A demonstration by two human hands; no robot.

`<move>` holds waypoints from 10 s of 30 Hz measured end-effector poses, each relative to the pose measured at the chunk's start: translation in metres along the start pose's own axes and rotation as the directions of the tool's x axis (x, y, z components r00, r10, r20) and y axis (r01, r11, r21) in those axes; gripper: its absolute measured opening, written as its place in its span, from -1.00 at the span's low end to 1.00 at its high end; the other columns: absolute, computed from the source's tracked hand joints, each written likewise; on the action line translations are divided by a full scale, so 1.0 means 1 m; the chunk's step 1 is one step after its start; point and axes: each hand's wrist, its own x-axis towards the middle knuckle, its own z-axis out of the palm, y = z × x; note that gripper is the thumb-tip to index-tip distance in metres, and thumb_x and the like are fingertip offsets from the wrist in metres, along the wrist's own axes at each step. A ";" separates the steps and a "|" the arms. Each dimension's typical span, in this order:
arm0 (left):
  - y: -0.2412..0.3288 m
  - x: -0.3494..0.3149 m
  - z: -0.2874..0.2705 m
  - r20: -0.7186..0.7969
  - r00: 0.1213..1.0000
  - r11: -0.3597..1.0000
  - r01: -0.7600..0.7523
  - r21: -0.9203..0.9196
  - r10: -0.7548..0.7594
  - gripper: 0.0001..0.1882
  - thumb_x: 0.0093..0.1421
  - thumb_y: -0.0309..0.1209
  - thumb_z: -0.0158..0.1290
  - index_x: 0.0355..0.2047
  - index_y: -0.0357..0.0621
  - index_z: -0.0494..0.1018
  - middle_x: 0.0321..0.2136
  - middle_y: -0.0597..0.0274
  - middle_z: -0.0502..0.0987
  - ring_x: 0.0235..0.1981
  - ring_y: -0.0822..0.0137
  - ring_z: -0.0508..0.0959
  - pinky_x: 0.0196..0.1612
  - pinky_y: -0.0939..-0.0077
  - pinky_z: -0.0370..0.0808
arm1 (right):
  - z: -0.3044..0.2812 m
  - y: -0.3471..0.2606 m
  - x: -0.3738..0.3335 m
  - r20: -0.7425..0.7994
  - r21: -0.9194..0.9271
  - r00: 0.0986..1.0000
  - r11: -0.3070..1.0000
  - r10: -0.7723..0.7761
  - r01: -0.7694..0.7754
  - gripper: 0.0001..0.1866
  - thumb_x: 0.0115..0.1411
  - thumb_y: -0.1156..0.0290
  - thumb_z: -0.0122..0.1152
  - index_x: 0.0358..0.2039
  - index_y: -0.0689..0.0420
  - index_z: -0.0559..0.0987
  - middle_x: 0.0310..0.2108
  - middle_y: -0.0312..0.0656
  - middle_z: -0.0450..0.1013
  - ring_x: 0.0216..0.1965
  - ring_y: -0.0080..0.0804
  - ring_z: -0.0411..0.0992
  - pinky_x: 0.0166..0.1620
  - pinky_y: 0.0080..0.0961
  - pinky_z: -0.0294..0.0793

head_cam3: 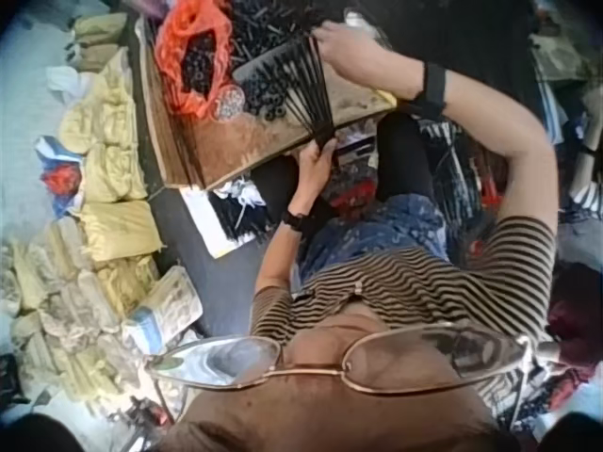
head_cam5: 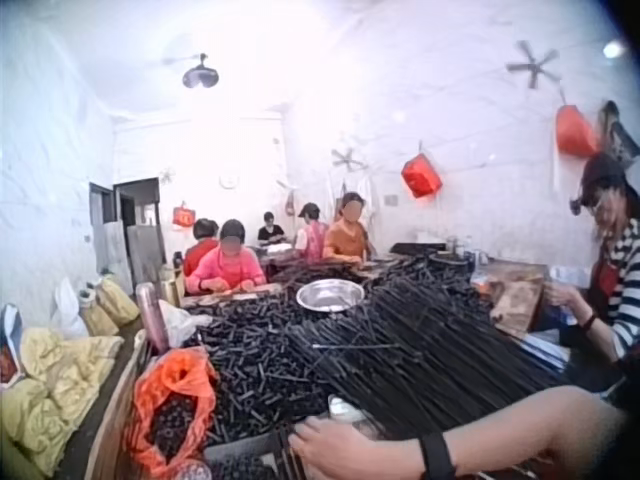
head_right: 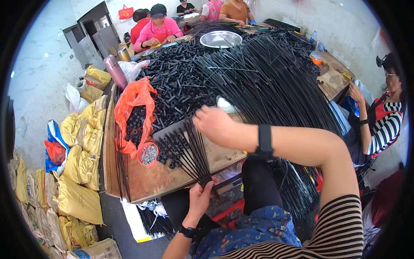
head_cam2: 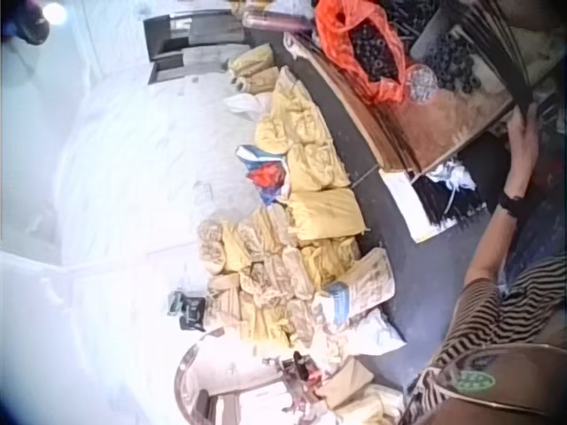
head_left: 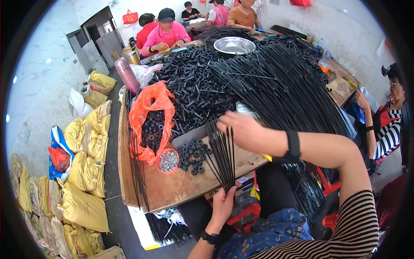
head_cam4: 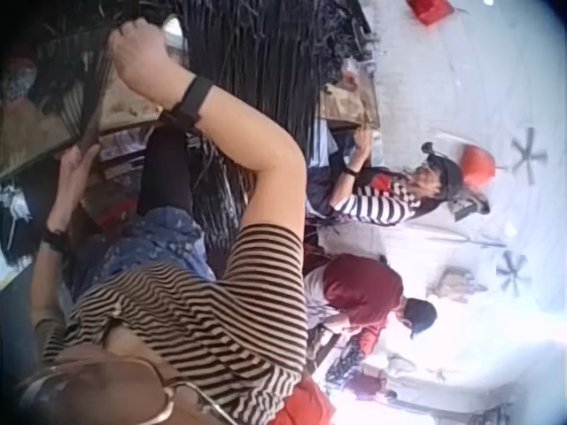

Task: The recorder is seen assembling small black components onto long thin black rods, likely for umbrella manufacturing, using pliers and a jig on a workbench.

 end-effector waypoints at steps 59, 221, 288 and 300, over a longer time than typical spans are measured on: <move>0.080 0.040 -0.028 0.486 0.815 0.290 -0.570 0.769 0.314 -0.10 -0.11 -0.06 0.29 0.18 -0.19 0.19 0.21 -0.26 0.09 0.26 -0.23 0.06 0.21 0.06 0.20 | -0.002 -0.053 -0.048 0.092 0.668 0.669 0.453 0.737 -0.591 -0.77 0.16 0.35 0.08 -0.31 0.24 0.57 -0.42 0.04 0.52 -0.38 0.02 0.49 -0.29 -0.21 0.44; 0.079 0.045 -0.021 0.515 0.774 0.110 -0.587 0.802 0.368 -0.27 0.00 0.10 0.13 0.06 -0.14 0.36 0.18 -0.06 0.24 0.23 -0.15 0.16 0.23 -0.03 0.13 | 0.064 0.053 0.083 0.420 0.442 0.856 0.756 0.301 -0.483 -0.82 -0.12 0.50 0.10 -0.50 0.09 0.66 -0.52 -0.08 0.55 -0.38 -0.15 0.54 -0.29 -0.30 0.52; 0.074 0.045 -0.019 0.474 0.761 0.122 -0.575 0.809 0.443 -0.24 -0.04 0.01 0.20 0.05 -0.28 0.34 0.15 -0.17 0.25 0.20 -0.24 0.19 0.22 -0.03 0.16 | 0.013 0.092 0.014 0.505 -0.110 0.778 0.922 0.373 -0.370 -0.84 -0.08 0.45 0.20 -0.44 0.14 0.65 -0.36 -0.08 0.57 -0.30 -0.16 0.56 -0.27 -0.29 0.55; 0.073 0.044 -0.020 0.447 0.789 0.161 -0.550 0.819 0.422 -0.22 -0.06 0.04 0.21 0.05 -0.25 0.35 0.16 -0.12 0.25 0.23 -0.20 0.16 0.24 0.01 0.14 | 0.017 0.094 0.013 0.509 -0.171 0.814 0.960 0.279 -0.222 -0.85 -0.08 0.39 0.23 -0.45 0.10 0.65 -0.40 -0.09 0.56 -0.31 -0.14 0.55 -0.28 -0.29 0.55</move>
